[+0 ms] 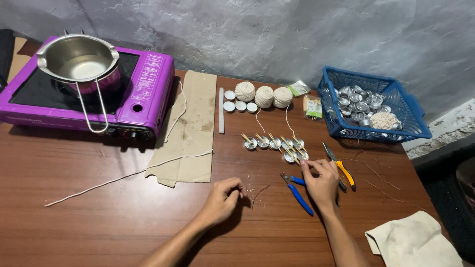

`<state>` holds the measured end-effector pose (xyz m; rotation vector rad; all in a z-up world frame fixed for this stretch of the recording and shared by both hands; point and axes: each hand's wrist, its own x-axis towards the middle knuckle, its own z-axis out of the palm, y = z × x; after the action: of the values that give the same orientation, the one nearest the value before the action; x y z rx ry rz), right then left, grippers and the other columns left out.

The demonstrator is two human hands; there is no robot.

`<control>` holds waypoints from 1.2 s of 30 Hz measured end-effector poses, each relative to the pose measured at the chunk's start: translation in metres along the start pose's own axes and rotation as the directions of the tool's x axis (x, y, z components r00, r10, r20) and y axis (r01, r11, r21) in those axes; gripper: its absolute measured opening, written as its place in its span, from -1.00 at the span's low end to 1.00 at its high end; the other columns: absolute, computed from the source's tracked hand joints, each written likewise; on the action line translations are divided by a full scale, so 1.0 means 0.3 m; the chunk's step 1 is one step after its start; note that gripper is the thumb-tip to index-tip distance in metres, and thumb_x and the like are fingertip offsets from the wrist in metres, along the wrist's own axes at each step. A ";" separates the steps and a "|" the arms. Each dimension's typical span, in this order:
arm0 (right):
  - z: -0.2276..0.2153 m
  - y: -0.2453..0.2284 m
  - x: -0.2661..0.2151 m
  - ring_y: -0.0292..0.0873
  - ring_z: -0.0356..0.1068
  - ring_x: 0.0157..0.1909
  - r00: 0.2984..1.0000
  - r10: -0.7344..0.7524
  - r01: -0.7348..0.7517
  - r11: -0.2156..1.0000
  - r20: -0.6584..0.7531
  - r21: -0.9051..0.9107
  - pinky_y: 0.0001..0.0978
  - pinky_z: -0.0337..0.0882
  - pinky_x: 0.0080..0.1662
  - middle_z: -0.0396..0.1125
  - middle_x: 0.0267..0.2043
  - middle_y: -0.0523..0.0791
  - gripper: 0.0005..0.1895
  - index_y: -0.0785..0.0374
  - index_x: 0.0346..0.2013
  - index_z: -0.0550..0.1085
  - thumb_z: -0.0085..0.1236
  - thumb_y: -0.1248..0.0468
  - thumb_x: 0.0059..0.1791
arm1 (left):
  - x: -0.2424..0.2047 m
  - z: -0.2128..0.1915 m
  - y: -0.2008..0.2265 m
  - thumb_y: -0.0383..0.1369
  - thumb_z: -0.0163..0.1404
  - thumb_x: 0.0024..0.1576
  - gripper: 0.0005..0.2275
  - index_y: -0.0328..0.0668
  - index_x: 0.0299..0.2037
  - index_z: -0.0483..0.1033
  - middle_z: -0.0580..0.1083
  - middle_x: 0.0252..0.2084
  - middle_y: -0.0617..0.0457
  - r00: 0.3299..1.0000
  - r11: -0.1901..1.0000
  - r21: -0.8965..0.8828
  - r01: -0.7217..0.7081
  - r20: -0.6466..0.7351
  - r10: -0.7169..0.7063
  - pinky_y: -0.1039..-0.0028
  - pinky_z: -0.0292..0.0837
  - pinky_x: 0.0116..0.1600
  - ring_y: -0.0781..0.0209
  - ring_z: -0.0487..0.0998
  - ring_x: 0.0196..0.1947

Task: Cutting cotton wick string and attaching metal wick tabs using scissors and pliers.

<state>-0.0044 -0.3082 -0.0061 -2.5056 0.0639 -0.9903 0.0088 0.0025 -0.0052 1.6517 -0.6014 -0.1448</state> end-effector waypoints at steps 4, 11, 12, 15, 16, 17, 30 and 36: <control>0.003 0.010 -0.007 -0.19 0.27 -0.24 0.994 -0.100 0.101 0.995 -0.034 0.015 -0.33 0.25 -0.22 0.45 -0.39 -0.18 -0.89 0.19 -0.24 0.67 0.31 0.24 -0.02 | 0.010 -0.014 -0.027 -0.70 -0.36 -0.21 -0.72 -0.19 -0.63 0.42 0.45 -0.61 0.04 0.998 0.994 -0.102 -0.029 -0.053 0.024 0.49 0.50 -0.53 0.14 0.68 -0.58; 0.016 -0.010 -0.010 -0.09 0.41 -0.35 0.988 -0.137 0.144 0.984 -0.075 0.108 -0.36 0.43 -0.18 0.43 -0.51 -0.16 -0.97 0.07 -0.36 0.68 0.39 0.28 -0.09 | 0.036 -0.058 -0.108 -0.65 -0.29 -0.21 -0.75 -0.13 -0.80 0.38 0.25 -0.82 0.09 0.992 0.998 0.044 0.037 -0.126 -0.031 0.52 0.29 -0.48 0.25 0.26 -0.68; 0.017 -0.011 -0.012 -0.10 0.42 -0.35 0.987 -0.150 0.157 0.979 -0.062 0.130 -0.36 0.44 -0.17 0.43 -0.51 -0.17 -0.95 0.05 -0.35 0.69 0.39 0.27 -0.10 | 0.037 -0.060 -0.119 -0.64 -0.30 -0.23 -0.76 -0.14 -0.81 0.36 0.23 -0.84 0.09 0.987 0.996 0.050 0.069 -0.148 -0.061 0.53 0.25 -0.51 0.26 0.24 -0.70; -0.017 -0.079 -0.002 -0.08 0.43 -0.33 0.970 -0.243 0.239 0.942 -0.011 0.235 -0.31 0.47 -0.17 0.46 -0.48 -0.17 -0.85 0.03 -0.24 0.69 0.37 0.24 -0.11 | 0.037 -0.078 -0.123 -0.65 -0.30 -0.18 -0.74 -0.15 -0.75 0.40 0.28 -0.80 0.02 0.983 0.995 0.092 0.050 -0.181 -0.033 0.47 0.30 -0.47 0.20 0.30 -0.67; -0.013 -0.097 -0.006 -0.08 0.43 -0.33 0.970 -0.241 0.238 0.942 -0.016 0.237 -0.31 0.47 -0.17 0.46 -0.48 -0.17 -0.85 0.03 -0.24 0.69 0.37 0.24 -0.11 | 0.031 -0.076 -0.077 -0.65 -0.30 -0.18 -0.74 -0.15 -0.75 0.40 0.28 -0.80 0.02 0.983 0.994 0.097 0.048 -0.179 -0.030 0.47 0.30 -0.47 0.20 0.30 -0.67; -0.012 -0.111 -0.010 -0.03 0.44 -0.30 0.940 -0.341 0.321 0.908 0.029 0.269 -0.24 0.47 -0.14 0.47 -0.43 -0.13 -0.83 0.05 -0.21 0.68 0.32 0.24 -0.10 | 0.025 -0.068 -0.033 -0.67 -0.28 -0.16 -0.75 -0.17 -0.67 0.44 0.37 -0.74 -0.04 0.986 0.989 0.145 0.006 -0.167 0.019 0.40 0.38 -0.40 0.04 0.41 -0.61; 0.029 -0.124 -0.091 -0.15 0.33 -0.04 0.708 -0.544 0.577 0.813 0.450 0.076 -0.34 0.32 -0.11 0.39 -0.27 -0.21 -0.90 0.10 -0.34 0.50 0.10 0.21 0.05 | 0.006 -0.043 0.057 -0.40 -0.13 0.12 -0.56 -0.42 0.22 0.43 0.41 0.28 -0.34 0.944 0.590 0.745 -0.311 0.172 0.281 0.08 0.18 0.37 -0.27 0.34 0.32; 0.063 0.033 -0.063 -0.13 0.42 -0.15 0.902 -0.374 0.321 0.916 0.217 0.242 -0.32 0.42 -0.08 0.43 -0.29 -0.22 -0.92 0.04 -0.29 0.54 0.17 0.16 0.03 | 0.008 -0.015 0.087 0.27 -0.48 0.22 -0.15 -0.40 0.46 0.02 -0.06 0.55 -0.32 0.932 0.465 0.848 -0.255 0.344 -0.117 0.10 -0.32 0.54 -0.19 -0.18 0.57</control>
<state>-0.0047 -0.3061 -0.0345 -2.4790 -0.5598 -0.7405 0.0049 0.0039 0.0212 2.6688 -1.1645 -0.0626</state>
